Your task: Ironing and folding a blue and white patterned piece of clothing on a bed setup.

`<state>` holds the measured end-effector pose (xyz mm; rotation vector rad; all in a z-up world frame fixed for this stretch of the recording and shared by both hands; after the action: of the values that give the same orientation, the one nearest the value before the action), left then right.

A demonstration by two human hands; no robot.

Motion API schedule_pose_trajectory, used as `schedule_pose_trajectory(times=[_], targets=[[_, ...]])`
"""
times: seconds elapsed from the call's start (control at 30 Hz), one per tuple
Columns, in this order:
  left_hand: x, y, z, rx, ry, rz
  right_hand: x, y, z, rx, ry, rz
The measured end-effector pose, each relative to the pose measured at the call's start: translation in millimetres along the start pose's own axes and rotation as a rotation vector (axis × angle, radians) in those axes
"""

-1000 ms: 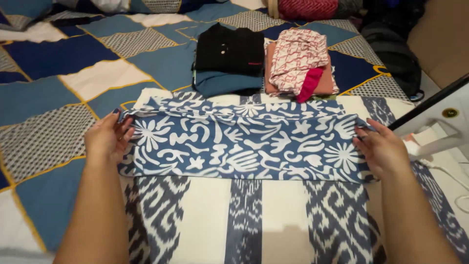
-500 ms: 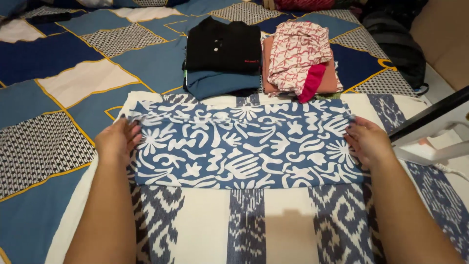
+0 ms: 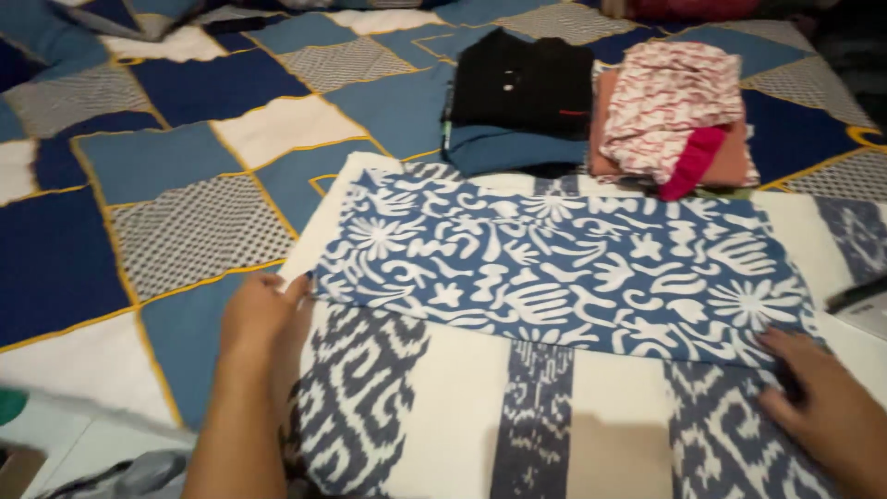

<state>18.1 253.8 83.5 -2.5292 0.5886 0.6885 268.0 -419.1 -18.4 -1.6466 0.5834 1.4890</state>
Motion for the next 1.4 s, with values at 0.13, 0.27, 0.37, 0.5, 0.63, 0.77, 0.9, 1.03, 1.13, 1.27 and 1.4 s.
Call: schedule_pose_trajectory(times=[0.13,0.27,0.37,0.5,0.63,0.77,0.9,1.03,1.13,1.27,1.4], targets=[[22,2,26,-0.452,0.035,0.307,11,12,-25,0.276,-0.115,-0.07],[53,-9,75,-0.416,0.283,0.354,-44,12,13,0.355,0.035,-0.177],[44,-8,82,-0.356,0.24,0.307,-69,12,33,0.618,0.088,0.126],[58,-19,125,-0.407,0.453,0.34,-43,17,1,0.461,0.118,-0.042],[58,-23,128,-0.418,0.465,0.385,-29,18,-14,0.227,0.026,-0.102],[61,-31,127,-0.415,0.365,0.354,-47,34,3,0.024,-0.036,-0.155],[34,-2,-11,0.097,-0.115,0.184,-76,63,-36,0.323,-0.323,-0.407],[67,33,-71,0.423,-0.184,0.198,-132,62,-81,0.672,-0.173,-0.889],[100,37,-53,0.421,-0.288,0.302,-127,38,-116,0.807,-0.316,-0.923],[126,41,-5,0.275,-0.465,0.49,-43,19,-217,0.872,-0.715,-0.922],[121,39,1,0.216,-0.513,0.536,-95,-35,-200,0.664,-0.836,-0.916]])
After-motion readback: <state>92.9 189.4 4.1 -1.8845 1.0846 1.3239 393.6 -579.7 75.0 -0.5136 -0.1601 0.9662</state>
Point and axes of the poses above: each hand's wrist, its own y-axis away from the middle knuckle, its own x-axis out of the palm, z = x × y, the point moved 7 cm from there along -y, towards the middle knuckle, and after that the axes turned 15 degrees about y, right-handed, at the moved point
